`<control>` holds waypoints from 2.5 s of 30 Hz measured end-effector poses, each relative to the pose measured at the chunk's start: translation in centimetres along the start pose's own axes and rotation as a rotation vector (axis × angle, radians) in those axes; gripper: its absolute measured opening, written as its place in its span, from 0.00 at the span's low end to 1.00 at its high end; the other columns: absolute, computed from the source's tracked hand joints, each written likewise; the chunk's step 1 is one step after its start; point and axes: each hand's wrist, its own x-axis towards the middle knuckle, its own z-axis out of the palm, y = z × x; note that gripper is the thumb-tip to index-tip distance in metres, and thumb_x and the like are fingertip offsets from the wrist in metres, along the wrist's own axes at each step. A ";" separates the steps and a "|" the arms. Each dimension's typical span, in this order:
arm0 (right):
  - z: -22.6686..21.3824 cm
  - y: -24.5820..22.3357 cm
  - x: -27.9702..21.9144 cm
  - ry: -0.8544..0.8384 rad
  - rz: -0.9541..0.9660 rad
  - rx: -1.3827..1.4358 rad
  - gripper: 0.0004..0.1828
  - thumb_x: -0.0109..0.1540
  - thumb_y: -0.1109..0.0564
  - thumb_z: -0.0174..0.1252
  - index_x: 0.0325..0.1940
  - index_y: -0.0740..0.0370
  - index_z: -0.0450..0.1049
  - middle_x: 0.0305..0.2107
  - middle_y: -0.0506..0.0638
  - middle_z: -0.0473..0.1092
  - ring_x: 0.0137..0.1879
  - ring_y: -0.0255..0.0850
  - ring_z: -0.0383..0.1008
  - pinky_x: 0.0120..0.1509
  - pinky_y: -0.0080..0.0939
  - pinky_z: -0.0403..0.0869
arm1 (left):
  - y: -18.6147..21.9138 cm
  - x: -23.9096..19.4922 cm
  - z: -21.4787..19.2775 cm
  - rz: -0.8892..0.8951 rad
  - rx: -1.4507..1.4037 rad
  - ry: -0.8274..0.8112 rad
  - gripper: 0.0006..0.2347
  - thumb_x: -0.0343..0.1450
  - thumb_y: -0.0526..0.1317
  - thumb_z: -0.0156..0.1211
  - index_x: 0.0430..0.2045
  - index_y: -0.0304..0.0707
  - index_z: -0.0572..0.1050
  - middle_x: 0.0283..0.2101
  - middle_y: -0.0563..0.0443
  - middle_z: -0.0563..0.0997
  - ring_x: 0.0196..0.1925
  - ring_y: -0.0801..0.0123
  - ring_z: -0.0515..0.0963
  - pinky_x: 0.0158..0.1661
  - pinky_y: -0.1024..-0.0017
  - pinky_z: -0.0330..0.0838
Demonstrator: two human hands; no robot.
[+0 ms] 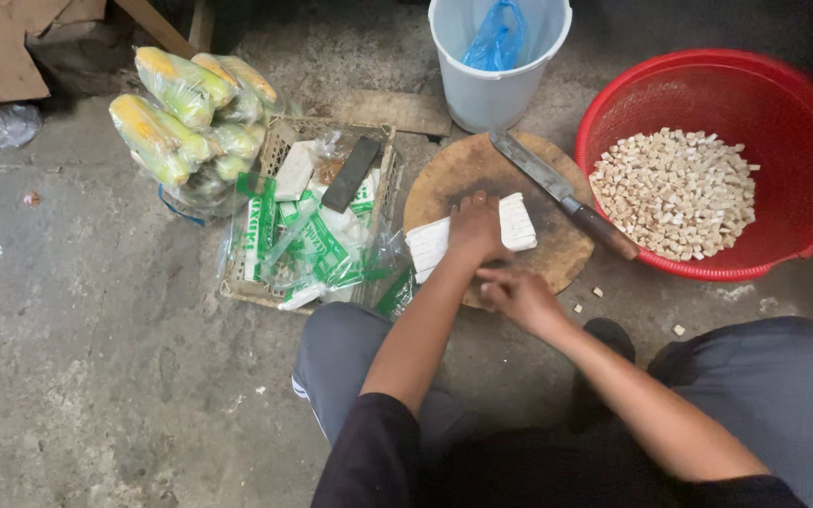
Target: The person slices a white block into strips and then dices them into small cubes on a wooden cutting board. The diced pieces are gathered and transferred into a red basket.
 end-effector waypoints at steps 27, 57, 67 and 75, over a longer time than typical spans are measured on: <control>-6.7 2.5 -6.1 0.335 -0.084 -0.577 0.29 0.64 0.40 0.57 0.66 0.53 0.70 0.44 0.69 0.75 0.50 0.66 0.77 0.52 0.61 0.75 | -2.8 -1.4 3.8 0.312 -0.433 0.390 0.37 0.49 0.53 0.81 0.52 0.38 0.73 0.59 0.38 0.73 0.63 0.45 0.71 0.62 0.58 0.67; -4.9 -1.7 -9.3 0.183 0.269 -0.723 0.31 0.70 0.38 0.42 0.78 0.23 0.49 0.36 0.68 0.75 0.44 0.64 0.78 0.52 0.62 0.76 | -3.6 -0.3 4.5 0.282 -0.524 0.332 0.27 0.53 0.45 0.80 0.47 0.47 0.78 0.59 0.48 0.73 0.62 0.49 0.70 0.62 0.60 0.67; -4.4 -1.4 -4.3 0.091 0.287 -0.686 0.34 0.69 0.40 0.40 0.80 0.24 0.41 0.45 0.68 0.74 0.50 0.66 0.77 0.56 0.62 0.74 | -4.0 0.1 4.9 0.362 -0.583 0.413 0.25 0.52 0.46 0.80 0.44 0.47 0.79 0.57 0.45 0.76 0.61 0.48 0.73 0.61 0.59 0.68; -4.6 -0.5 -8.2 0.043 0.332 -0.633 0.35 0.69 0.41 0.40 0.81 0.25 0.39 0.45 0.70 0.75 0.51 0.66 0.77 0.58 0.63 0.73 | -3.8 -1.1 4.7 0.368 -0.453 0.508 0.22 0.54 0.45 0.82 0.38 0.44 0.79 0.53 0.47 0.78 0.60 0.53 0.75 0.66 0.47 0.56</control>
